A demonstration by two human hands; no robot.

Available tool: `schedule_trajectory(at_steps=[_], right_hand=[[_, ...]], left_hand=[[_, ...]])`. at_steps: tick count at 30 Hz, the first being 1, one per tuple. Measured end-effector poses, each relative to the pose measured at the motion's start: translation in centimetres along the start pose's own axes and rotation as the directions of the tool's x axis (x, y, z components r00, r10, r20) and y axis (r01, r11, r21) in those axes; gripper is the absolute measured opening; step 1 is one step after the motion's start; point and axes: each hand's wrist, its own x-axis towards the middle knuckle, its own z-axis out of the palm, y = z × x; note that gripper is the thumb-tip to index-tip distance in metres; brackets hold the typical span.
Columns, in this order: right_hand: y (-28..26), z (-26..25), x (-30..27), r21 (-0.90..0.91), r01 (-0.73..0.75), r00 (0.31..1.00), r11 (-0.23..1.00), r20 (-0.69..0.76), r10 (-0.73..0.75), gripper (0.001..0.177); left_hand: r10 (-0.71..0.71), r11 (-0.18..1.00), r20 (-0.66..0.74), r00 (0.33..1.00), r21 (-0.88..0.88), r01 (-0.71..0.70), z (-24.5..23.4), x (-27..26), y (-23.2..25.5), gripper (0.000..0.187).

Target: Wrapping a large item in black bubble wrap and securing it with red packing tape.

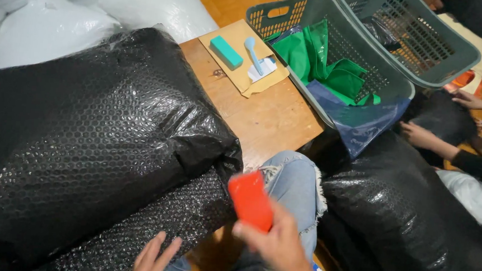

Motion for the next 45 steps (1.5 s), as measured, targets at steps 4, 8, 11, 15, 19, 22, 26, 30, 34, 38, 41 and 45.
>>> schedule_trajectory(at_steps=[4, 8, 11, 15, 19, 22, 26, 30, 34, 38, 41, 45], right_hand=[[-2.8, -2.4, 8.8, -0.457, 0.241, 0.940, 0.856, -0.111, -0.323, 0.054], [0.3, -5.3, 21.6, -0.802, 0.303, 0.860, 0.515, -0.003, -0.511, 0.041], [2.7, -6.4, 27.1, -0.898, 0.235, 0.901, 0.371, 0.058, -0.429, 0.038], [7.2, -6.5, 29.4, -0.945, 0.223, 0.906, 0.240, 0.109, -0.409, 0.044], [7.6, -7.1, 28.6, -0.935, 0.289, 0.865, 0.206, 0.163, -0.475, 0.040], [3.7, -5.8, 24.9, -0.905, 0.329, 0.831, 0.271, 0.141, -0.538, 0.050], [-1.0, -2.1, 16.4, -0.748, 0.465, 0.739, 0.474, 0.033, -0.673, 0.029], [-1.8, 1.3, 6.7, 0.163, -0.020, 0.935, 0.986, 0.353, -0.039, 0.025], [0.9, 3.2, 3.5, 0.412, -0.289, 0.874, 0.864, 0.482, 0.063, 0.025], [2.1, 4.2, 2.6, 0.518, -0.375, 0.882, 0.769, 0.454, 0.124, 0.025], [3.2, 4.6, 2.4, 0.560, -0.351, 0.905, 0.751, 0.407, 0.120, 0.019], [3.8, 4.4, 2.0, 0.577, -0.330, 0.927, 0.747, 0.349, 0.139, 0.019]], left_hand=[[-0.025, 0.539, 0.250, 0.968, -0.812, 0.224, -4.0, 3.6, 6.0, 0.075], [-0.015, 0.108, 0.175, 0.985, -0.979, 0.175, -3.4, 4.4, 8.7, 0.075], [-0.009, -0.131, 0.243, 0.970, -0.962, 0.240, -3.0, 4.6, 7.9, 0.081], [0.164, -0.589, 0.068, 0.984, -0.793, 0.153, -4.0, 7.2, 10.0, 0.091], [0.150, -0.717, 0.006, 0.989, -0.688, 0.112, -5.0, 9.2, 12.3, 0.106], [0.082, -0.758, 0.158, 0.984, -0.631, 0.165, -6.6, 9.8, 13.5, 0.106], [0.099, -0.748, 0.206, 0.974, -0.630, 0.209, -7.4, 10.3, 13.7, 0.106], [-0.004, -0.732, 0.182, 0.983, -0.670, 0.122, -7.0, 10.2, 14.2, 0.108], [-0.084, -0.546, 0.193, 0.978, -0.830, 0.117, -6.2, 10.0, 14.0, 0.119], [-0.161, -0.324, 0.209, 0.965, -0.934, 0.148, -5.5, 9.2, 13.9, 0.129], [-0.228, -0.030, 0.222, 0.948, -0.975, 0.221, -4.9, 8.8, 14.1, 0.140], [-0.109, 0.428, 0.173, 0.979, -0.881, 0.204, -6.2, 9.3, 14.9, 0.125]])
